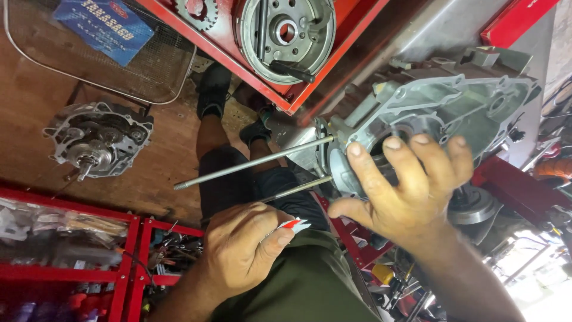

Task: The person opens a tube of sealant and applies a continuous bead along the mating surface of a metallic engine casing. The person holds the casing steady with one hand while guiding the sealant tube with the other to ensure even coverage along the edge.

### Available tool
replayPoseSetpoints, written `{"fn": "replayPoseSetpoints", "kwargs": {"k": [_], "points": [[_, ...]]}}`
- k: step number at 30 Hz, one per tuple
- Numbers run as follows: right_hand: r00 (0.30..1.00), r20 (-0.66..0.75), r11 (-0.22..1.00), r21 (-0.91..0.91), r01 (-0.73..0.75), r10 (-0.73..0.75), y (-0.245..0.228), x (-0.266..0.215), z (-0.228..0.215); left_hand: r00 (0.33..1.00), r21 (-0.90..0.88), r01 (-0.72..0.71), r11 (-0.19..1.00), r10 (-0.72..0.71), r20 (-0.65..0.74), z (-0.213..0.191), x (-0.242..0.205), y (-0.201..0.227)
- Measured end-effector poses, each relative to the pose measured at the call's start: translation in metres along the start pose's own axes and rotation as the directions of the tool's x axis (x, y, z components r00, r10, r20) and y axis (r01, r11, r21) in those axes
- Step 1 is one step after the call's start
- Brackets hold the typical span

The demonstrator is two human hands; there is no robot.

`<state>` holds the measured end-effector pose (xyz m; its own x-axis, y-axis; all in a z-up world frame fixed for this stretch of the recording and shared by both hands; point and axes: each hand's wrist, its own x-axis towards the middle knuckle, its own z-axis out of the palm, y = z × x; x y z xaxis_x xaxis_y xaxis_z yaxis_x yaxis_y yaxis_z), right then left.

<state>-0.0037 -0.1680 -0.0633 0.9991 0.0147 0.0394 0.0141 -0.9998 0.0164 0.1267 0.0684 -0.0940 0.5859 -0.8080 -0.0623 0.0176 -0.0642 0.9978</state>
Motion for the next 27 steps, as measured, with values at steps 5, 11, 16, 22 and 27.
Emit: {"fn": "replayPoseSetpoints", "kwargs": {"k": [5, 11, 16, 22, 27], "points": [[0.996, -0.032, 0.992, 0.093, -0.079, 0.083, -0.004, -0.001, 0.000, 1.000, 0.008, 0.010, 1.000, -0.010, 0.016, 0.000, 0.001, 0.001], [0.994, -0.006, 0.985, 0.135, -0.105, 0.107, -0.005, 0.006, -0.005, 0.999, 0.021, 0.026, 0.999, -0.027, 0.019, 0.001, 0.002, 0.003], [0.990, 0.053, 0.988, 0.072, -0.134, 0.131, -0.005, 0.023, -0.007, 1.000, 0.014, 0.016, 1.000, -0.016, 0.013, 0.001, 0.002, 0.002], [0.988, 0.042, 0.984, 0.096, -0.151, 0.148, -0.012, 0.023, -0.008, 1.000, 0.004, 0.017, 1.000, -0.017, 0.005, 0.000, 0.001, 0.003], [0.981, 0.076, 0.976, 0.112, -0.188, 0.180, -0.024, 0.027, -0.015, 0.999, -0.010, 0.027, 1.000, -0.027, 0.021, -0.001, 0.003, 0.003]]}}
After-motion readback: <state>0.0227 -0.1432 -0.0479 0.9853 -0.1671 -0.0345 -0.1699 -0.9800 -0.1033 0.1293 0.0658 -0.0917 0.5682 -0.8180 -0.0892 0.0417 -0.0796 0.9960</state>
